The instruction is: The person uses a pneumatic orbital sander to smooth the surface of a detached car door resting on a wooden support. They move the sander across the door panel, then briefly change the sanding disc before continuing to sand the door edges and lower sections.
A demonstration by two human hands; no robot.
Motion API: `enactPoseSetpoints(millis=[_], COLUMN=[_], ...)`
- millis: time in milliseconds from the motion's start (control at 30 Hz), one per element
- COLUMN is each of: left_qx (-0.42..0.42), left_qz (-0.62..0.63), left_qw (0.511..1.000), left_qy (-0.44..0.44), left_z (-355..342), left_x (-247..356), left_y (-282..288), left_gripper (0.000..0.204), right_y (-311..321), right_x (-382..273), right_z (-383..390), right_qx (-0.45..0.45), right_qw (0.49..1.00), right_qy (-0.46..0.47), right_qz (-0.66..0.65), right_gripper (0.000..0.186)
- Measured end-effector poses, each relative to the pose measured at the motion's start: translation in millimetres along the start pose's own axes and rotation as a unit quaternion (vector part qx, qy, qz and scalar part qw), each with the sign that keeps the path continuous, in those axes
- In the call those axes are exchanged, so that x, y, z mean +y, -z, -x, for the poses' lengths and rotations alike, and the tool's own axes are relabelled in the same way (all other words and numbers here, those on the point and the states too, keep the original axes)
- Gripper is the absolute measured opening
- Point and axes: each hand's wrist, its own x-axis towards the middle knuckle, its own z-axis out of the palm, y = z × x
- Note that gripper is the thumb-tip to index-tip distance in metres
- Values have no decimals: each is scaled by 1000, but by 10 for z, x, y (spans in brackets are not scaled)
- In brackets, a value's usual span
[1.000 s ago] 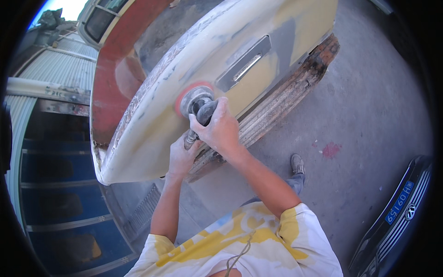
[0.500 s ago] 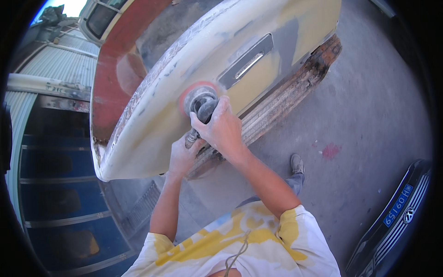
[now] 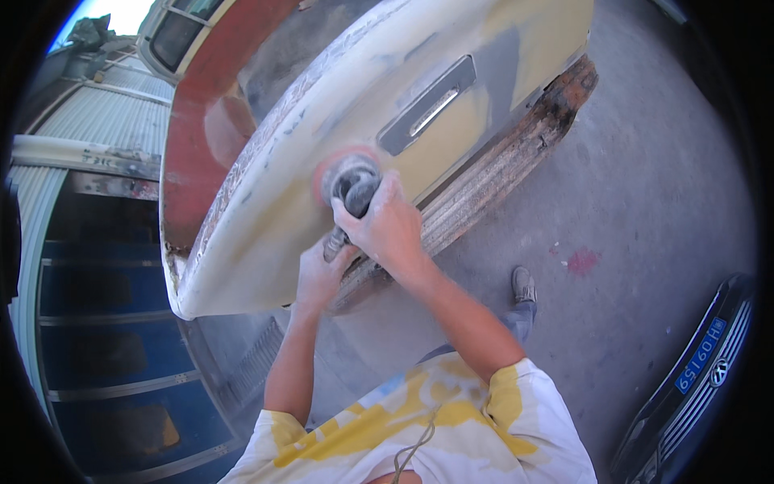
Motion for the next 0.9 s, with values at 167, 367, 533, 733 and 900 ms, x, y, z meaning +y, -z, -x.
enactPoseSetpoints(millis=[167,367,533,733,900], left_qx=[12,-1,14,84,43], left_qz=[-4,-7,24,-41,-5], left_qw=[998,999,999,992,999], left_qy=[-56,-43,-39,-91,7], left_z=[-6,-52,40,19,164], left_x=[-4,-50,-183,-416,-589], left_y=[-14,20,-8,194,241], left_gripper=[39,41,42,46,49], right_y=[-10,-19,-112,-316,-472], right_x=[13,12,-28,-66,-104], right_z=[-16,-20,79,182,367], right_qx=[-6,68,22,55,-7], right_qw=[1000,995,999,988,998], right_qy=[-8,55,26,52,48], right_qz=[-6,-42,1,-133,-30], right_gripper=[65,68,70,73,72])
